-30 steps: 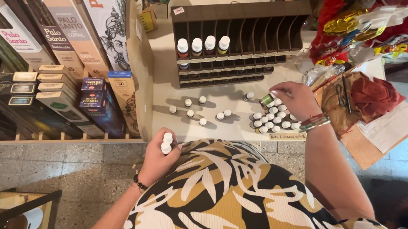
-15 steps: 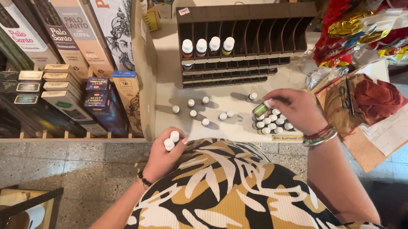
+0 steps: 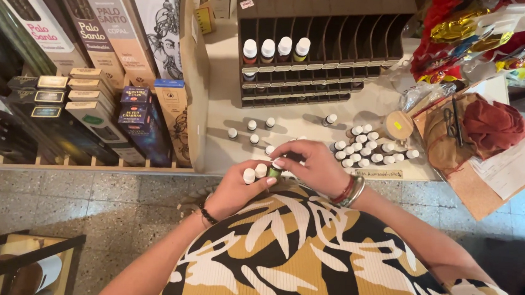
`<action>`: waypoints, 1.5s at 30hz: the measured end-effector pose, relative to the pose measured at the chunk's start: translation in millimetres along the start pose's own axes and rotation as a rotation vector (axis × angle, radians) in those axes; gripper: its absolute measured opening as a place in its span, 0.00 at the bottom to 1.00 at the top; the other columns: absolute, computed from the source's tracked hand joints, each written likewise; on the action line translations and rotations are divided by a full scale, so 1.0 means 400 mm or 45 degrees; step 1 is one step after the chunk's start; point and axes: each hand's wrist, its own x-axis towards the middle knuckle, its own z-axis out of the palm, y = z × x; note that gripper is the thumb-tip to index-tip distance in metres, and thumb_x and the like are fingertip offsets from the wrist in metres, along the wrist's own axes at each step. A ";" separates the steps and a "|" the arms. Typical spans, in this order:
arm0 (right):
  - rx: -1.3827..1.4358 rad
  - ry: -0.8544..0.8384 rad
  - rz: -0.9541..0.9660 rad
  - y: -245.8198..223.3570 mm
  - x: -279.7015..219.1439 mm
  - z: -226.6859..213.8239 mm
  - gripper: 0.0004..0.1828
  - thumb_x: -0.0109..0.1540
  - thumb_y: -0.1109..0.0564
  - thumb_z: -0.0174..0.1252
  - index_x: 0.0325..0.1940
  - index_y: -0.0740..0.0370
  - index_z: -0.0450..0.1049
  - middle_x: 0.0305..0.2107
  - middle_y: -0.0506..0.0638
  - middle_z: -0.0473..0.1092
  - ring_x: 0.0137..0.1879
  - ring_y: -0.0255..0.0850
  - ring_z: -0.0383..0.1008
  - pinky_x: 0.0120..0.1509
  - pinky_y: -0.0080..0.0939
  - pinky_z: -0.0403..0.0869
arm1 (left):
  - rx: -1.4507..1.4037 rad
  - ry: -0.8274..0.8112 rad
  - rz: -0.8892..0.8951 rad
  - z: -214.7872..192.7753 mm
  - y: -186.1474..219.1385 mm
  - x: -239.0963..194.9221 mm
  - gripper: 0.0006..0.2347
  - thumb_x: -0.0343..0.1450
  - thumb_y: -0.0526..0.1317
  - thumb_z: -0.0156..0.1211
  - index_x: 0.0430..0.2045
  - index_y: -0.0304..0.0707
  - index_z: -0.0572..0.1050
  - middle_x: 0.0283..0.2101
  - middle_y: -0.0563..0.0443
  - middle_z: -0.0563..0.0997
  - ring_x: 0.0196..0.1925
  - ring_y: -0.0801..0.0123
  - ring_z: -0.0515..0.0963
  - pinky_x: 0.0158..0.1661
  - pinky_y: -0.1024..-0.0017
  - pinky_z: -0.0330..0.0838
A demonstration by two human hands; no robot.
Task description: Organizing small bottles into a tiered display rack on a retail counter
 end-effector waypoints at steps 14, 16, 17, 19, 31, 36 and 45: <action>0.248 0.080 0.158 0.090 -0.062 0.061 0.15 0.59 0.57 0.69 0.49 0.65 0.79 0.31 0.49 0.71 0.36 0.32 0.71 0.42 0.32 0.75 | -0.160 -0.063 -0.140 0.010 -0.050 -0.025 0.17 0.62 0.39 0.77 0.43 0.35 0.83 0.30 0.49 0.83 0.30 0.77 0.76 0.30 0.81 0.72; 0.330 0.077 0.214 0.093 -0.068 0.055 0.15 0.60 0.57 0.69 0.49 0.65 0.79 0.30 0.47 0.72 0.36 0.31 0.70 0.43 0.31 0.75 | -0.192 -0.068 -0.150 0.008 -0.056 -0.020 0.18 0.61 0.39 0.78 0.44 0.34 0.82 0.30 0.47 0.84 0.28 0.76 0.77 0.30 0.81 0.74; 0.328 0.087 0.232 0.090 -0.069 0.047 0.14 0.60 0.58 0.68 0.48 0.65 0.79 0.29 0.48 0.73 0.36 0.32 0.71 0.42 0.31 0.74 | -0.293 -0.071 -0.147 0.006 -0.062 -0.014 0.18 0.63 0.37 0.76 0.45 0.29 0.81 0.29 0.41 0.84 0.28 0.70 0.81 0.30 0.76 0.78; 0.323 0.094 0.249 0.084 -0.069 0.035 0.14 0.61 0.58 0.67 0.48 0.66 0.79 0.29 0.48 0.73 0.35 0.32 0.71 0.42 0.32 0.74 | -0.396 -0.071 -0.142 0.003 -0.069 0.000 0.18 0.64 0.35 0.75 0.46 0.25 0.79 0.28 0.35 0.84 0.27 0.64 0.85 0.31 0.72 0.82; 0.305 0.450 0.155 0.249 -0.049 -0.081 0.16 0.62 0.60 0.66 0.52 0.70 0.77 0.30 0.55 0.76 0.34 0.37 0.78 0.43 0.34 0.79 | -0.495 0.200 -0.097 -0.013 -0.095 0.003 0.11 0.70 0.36 0.65 0.41 0.26 0.80 0.27 0.36 0.85 0.18 0.70 0.79 0.23 0.76 0.76; -0.534 0.629 0.028 0.385 0.015 -0.134 0.14 0.57 0.59 0.71 0.46 0.63 0.79 0.30 0.54 0.78 0.36 0.42 0.81 0.42 0.36 0.79 | -0.580 0.239 -0.057 -0.021 -0.111 -0.004 0.09 0.71 0.33 0.62 0.40 0.23 0.78 0.26 0.33 0.84 0.15 0.71 0.76 0.19 0.77 0.71; -1.729 0.664 -0.418 0.512 0.170 -0.156 0.11 0.55 0.43 0.65 0.37 0.46 0.77 0.22 0.44 0.71 0.33 0.43 0.75 0.41 0.44 0.74 | -0.604 0.253 -0.053 -0.024 -0.101 -0.026 0.09 0.69 0.32 0.64 0.38 0.23 0.79 0.24 0.34 0.83 0.14 0.71 0.76 0.19 0.78 0.69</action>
